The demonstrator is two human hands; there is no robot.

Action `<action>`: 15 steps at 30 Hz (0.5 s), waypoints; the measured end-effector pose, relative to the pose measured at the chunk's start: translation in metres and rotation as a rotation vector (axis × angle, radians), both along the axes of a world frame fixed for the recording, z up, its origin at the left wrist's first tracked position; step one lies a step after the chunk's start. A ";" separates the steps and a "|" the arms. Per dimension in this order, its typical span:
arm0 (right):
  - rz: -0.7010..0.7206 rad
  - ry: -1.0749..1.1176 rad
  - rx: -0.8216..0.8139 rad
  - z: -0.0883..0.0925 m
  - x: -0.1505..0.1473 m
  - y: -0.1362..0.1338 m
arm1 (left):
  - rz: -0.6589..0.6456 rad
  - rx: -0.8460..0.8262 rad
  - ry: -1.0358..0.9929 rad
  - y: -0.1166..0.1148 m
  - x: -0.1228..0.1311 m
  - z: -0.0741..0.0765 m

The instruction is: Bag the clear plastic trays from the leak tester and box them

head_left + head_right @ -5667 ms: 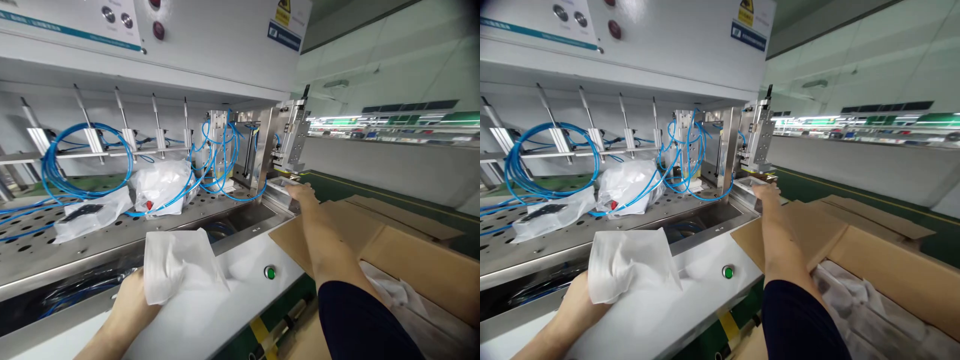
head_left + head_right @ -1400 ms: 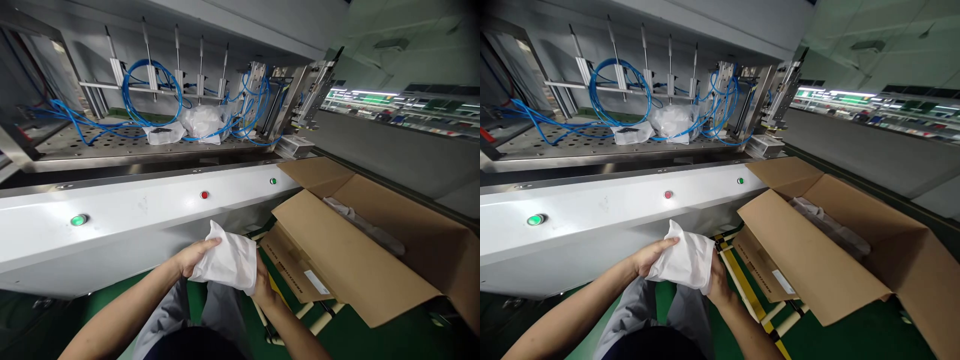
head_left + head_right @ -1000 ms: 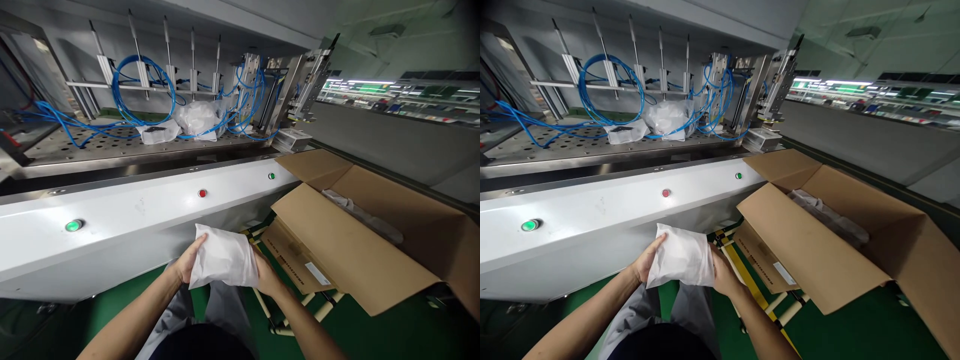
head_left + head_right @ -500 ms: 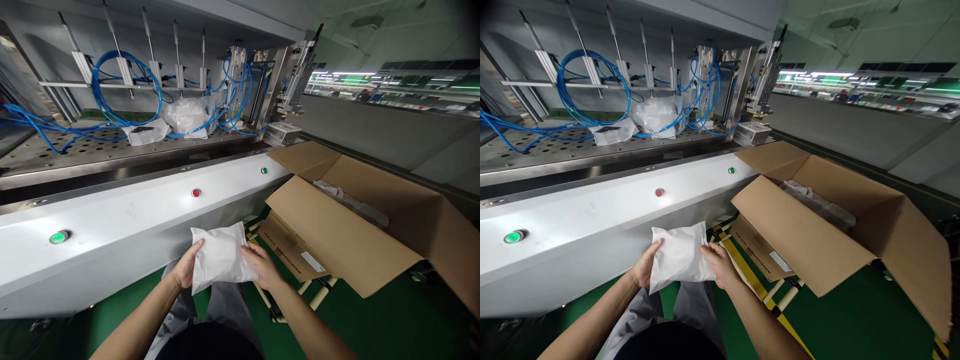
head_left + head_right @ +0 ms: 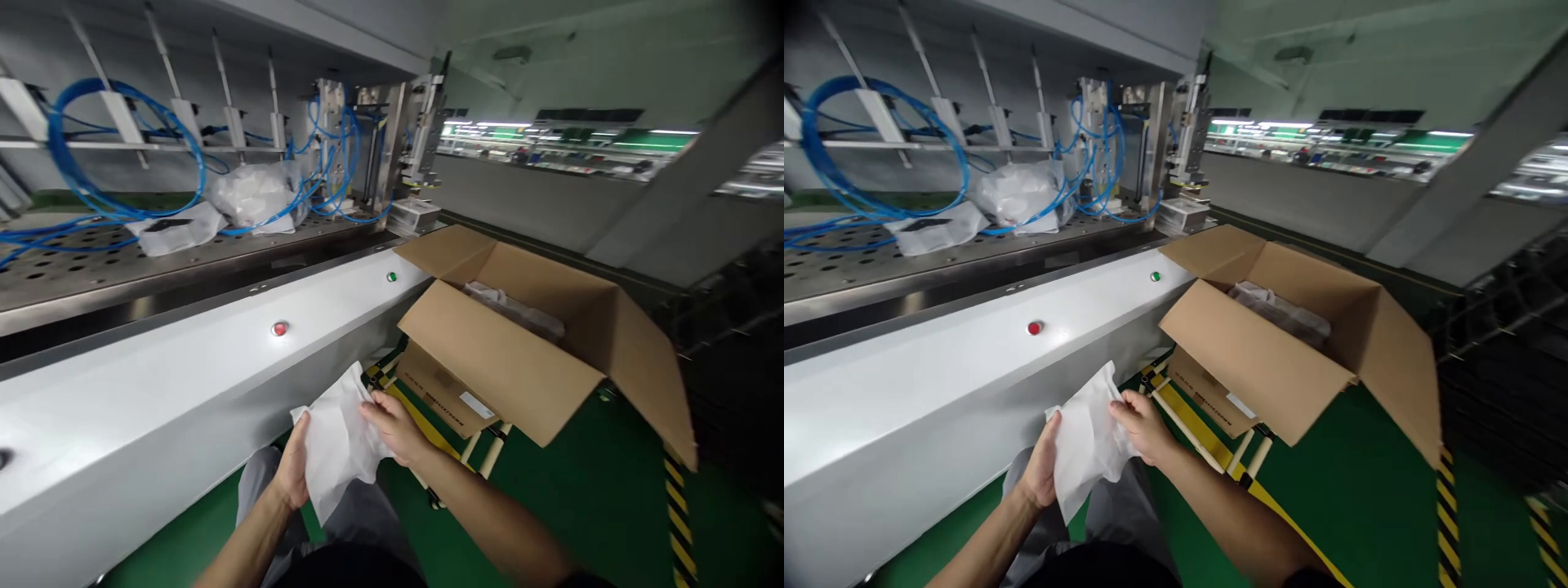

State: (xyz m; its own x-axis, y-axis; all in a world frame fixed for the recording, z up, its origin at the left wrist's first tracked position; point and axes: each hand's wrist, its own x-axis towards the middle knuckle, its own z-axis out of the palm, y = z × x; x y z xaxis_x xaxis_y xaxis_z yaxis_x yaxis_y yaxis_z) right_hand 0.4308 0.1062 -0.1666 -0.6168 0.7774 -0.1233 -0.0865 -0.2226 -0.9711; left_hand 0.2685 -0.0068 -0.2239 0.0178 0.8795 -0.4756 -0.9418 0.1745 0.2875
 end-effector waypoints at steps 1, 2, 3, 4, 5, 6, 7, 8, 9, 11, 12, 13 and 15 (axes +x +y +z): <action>-0.017 0.016 -0.030 -0.001 0.000 0.000 | 0.008 -0.011 0.016 0.000 0.002 0.002; -0.034 0.033 -0.065 -0.003 0.000 0.000 | 0.010 -0.018 0.028 0.000 0.004 0.002; -0.048 0.049 -0.097 -0.005 0.000 0.000 | 0.005 -0.020 0.034 0.001 0.005 0.003; -0.058 0.062 -0.126 -0.007 0.000 0.000 | -0.006 -0.017 0.037 0.001 0.006 0.002; -0.063 0.070 -0.146 -0.009 0.000 -0.001 | -0.017 -0.009 0.040 0.001 0.008 0.002; -0.067 0.075 -0.152 -0.012 0.001 -0.002 | -0.024 -0.004 0.048 0.002 0.008 0.001; -0.066 0.079 -0.134 -0.014 0.002 -0.003 | -0.023 -0.005 0.067 0.003 0.009 0.000; -0.066 0.084 -0.088 -0.016 0.003 -0.004 | -0.016 -0.013 0.095 0.005 0.010 0.000; -0.069 0.084 -0.017 -0.018 0.005 -0.005 | -0.004 -0.030 0.128 0.006 0.012 0.000; -0.099 0.048 0.172 -0.022 0.008 -0.007 | 0.014 -0.074 0.171 0.011 0.016 0.002; -0.129 0.006 0.267 -0.024 0.010 -0.006 | 0.008 -0.087 0.174 0.014 0.019 0.004; -0.165 -0.049 0.352 -0.026 0.011 -0.006 | -0.004 -0.093 0.173 0.016 0.022 0.005; -0.237 -0.174 0.498 -0.029 0.015 -0.002 | -0.035 -0.098 0.178 0.021 0.027 0.007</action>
State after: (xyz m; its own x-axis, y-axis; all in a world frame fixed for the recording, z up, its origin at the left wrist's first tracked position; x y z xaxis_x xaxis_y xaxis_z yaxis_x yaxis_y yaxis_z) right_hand 0.4458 0.1042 -0.1959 -0.4225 0.8820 0.2086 0.0921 0.2707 -0.9582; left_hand 0.2958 0.0146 -0.2167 -0.0444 0.8294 -0.5568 -0.8706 0.2413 0.4287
